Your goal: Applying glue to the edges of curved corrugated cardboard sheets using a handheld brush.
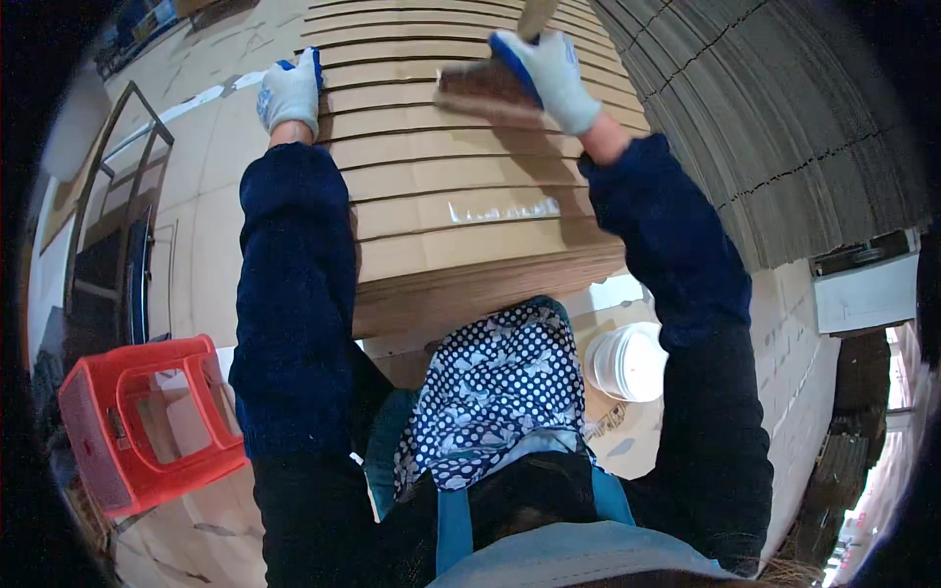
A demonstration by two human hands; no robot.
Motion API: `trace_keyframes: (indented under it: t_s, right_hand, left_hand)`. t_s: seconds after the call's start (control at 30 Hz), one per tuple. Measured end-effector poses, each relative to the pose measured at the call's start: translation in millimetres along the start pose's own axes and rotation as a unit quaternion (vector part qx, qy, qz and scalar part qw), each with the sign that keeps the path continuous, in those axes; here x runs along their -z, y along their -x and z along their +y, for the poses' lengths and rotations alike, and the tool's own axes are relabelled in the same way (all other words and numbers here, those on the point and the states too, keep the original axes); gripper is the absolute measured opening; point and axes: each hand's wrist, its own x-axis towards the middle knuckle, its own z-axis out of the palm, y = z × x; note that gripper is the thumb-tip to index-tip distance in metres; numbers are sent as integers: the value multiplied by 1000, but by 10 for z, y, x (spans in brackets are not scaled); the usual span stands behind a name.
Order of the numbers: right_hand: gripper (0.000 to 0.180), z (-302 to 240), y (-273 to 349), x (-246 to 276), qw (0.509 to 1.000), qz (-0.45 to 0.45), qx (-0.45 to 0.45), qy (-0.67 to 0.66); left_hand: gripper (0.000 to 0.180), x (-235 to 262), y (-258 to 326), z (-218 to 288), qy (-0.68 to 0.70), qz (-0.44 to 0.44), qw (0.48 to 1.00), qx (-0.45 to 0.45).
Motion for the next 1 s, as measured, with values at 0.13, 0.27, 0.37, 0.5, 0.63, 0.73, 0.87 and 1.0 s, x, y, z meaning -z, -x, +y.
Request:
trace_keyframes:
  t_s: [0.13,0.27,0.37,0.5,0.63,0.73,0.87,1.0]
  right_hand:
    - [47,-203,637,254,987,-108,-103,-54]
    - [47,-322,471,321,971,-145,-70,-174]
    - [33,-156,-322,12,989,-7,32,-147]
    - [39,14,-834,-403,998,31,41,-26]
    - [46,-220,-324,-251,996,-6,-7,-83]
    - [42,-440,371,155,957,-181,-88,-210]
    - [41,-465,364,277,949,-229,-61,-209]
    - [32,-280,-620,-160,985,73,146,-46]
  left_hand:
    - [48,-6,-13,-13,22,-19,1000,2]
    - [47,-22,8,-23,41,15,999,-9]
    - [44,-32,32,-6,42,30,999,-2]
    - [42,-34,42,29,36,44,998,11]
    - [42,2,52,53,21,30,999,18]
    - [42,48,72,75,26,3,1000,16]
    - [42,91,110,112,43,-32,998,20]
    - [42,62,111,120,32,-19,999,27]
